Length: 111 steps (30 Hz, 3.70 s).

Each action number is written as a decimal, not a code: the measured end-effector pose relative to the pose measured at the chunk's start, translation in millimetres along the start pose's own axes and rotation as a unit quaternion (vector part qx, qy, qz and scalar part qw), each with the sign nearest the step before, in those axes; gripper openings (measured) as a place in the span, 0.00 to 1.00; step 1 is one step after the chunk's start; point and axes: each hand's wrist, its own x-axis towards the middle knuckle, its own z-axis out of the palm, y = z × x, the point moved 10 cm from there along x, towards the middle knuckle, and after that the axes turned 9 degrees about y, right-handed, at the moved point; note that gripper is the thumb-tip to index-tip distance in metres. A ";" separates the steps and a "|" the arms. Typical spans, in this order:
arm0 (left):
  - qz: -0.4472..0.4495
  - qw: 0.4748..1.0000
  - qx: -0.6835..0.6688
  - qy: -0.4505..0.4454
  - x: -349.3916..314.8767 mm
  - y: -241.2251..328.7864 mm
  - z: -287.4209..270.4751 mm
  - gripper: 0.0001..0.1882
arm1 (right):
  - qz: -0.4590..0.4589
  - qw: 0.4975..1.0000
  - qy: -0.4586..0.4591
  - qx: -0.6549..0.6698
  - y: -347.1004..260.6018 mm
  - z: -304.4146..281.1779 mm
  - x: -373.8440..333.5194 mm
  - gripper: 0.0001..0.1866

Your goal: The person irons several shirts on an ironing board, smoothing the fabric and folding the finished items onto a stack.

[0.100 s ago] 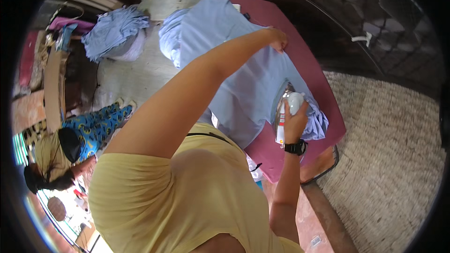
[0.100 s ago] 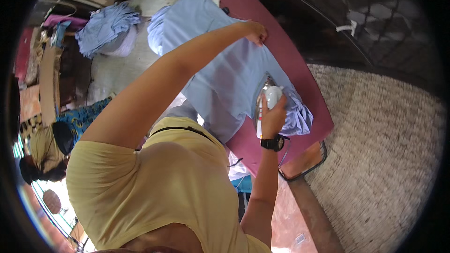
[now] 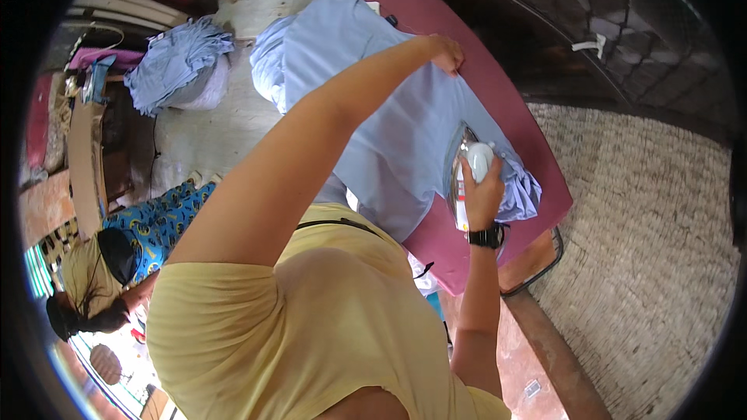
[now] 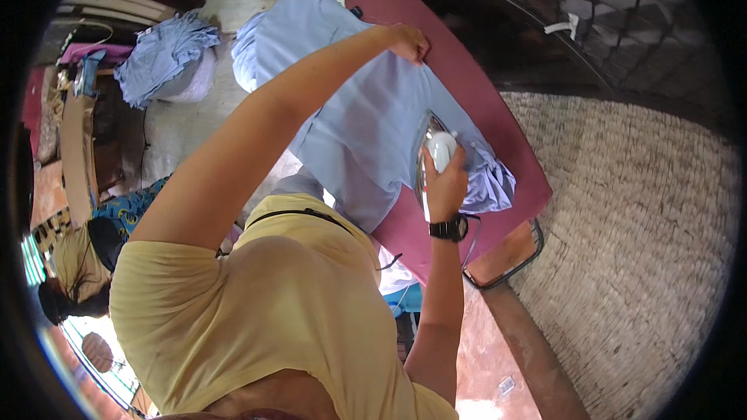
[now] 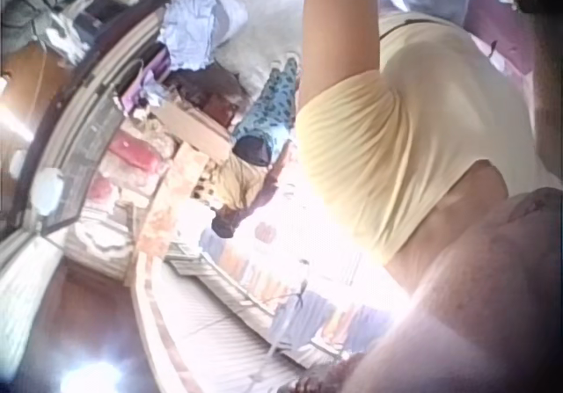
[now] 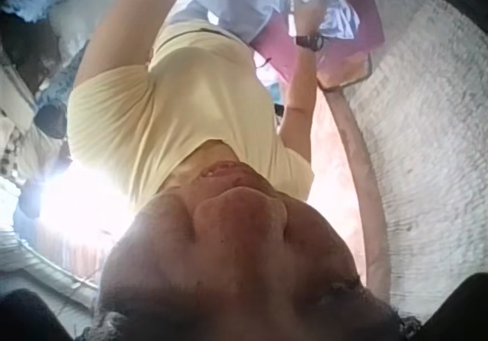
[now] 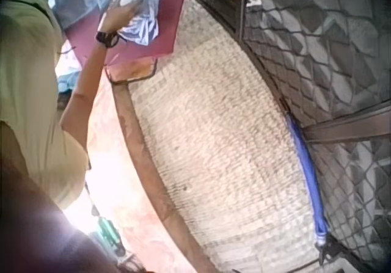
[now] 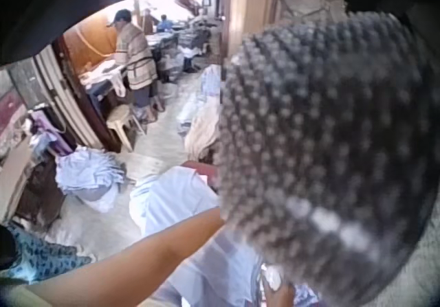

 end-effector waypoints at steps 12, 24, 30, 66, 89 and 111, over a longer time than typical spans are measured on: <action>0.038 0.992 0.122 0.019 7.4 -15.0 29.7 0.26 | -0.014 0.997 0.063 -0.033 -46.3 34.0 79.4 0.32; -0.078 0.994 0.001 0.074 2.3 -45.5 31.3 0.27 | 0.047 0.998 0.030 -0.010 -51.0 40.2 74.7 0.32; 0.000 1.000 0.021 0.018 -18.0 -1.7 15.4 0.21 | -0.003 1.000 -0.028 0.000 -5.9 -0.2 -46.7 0.32; -0.010 0.997 0.067 0.043 3.3 -23.8 24.2 0.25 | 0.141 0.985 0.091 -0.030 6.9 -5.0 22.2 0.29; -0.016 0.996 0.062 0.054 16.0 -42.8 36.0 0.23 | 0.015 0.999 -0.016 -0.048 39.0 -22.4 -51.3 0.31; 0.026 0.981 0.172 0.089 9.1 -33.7 39.9 0.27 | 0.074 0.997 0.025 0.008 -44.0 31.9 61.4 0.31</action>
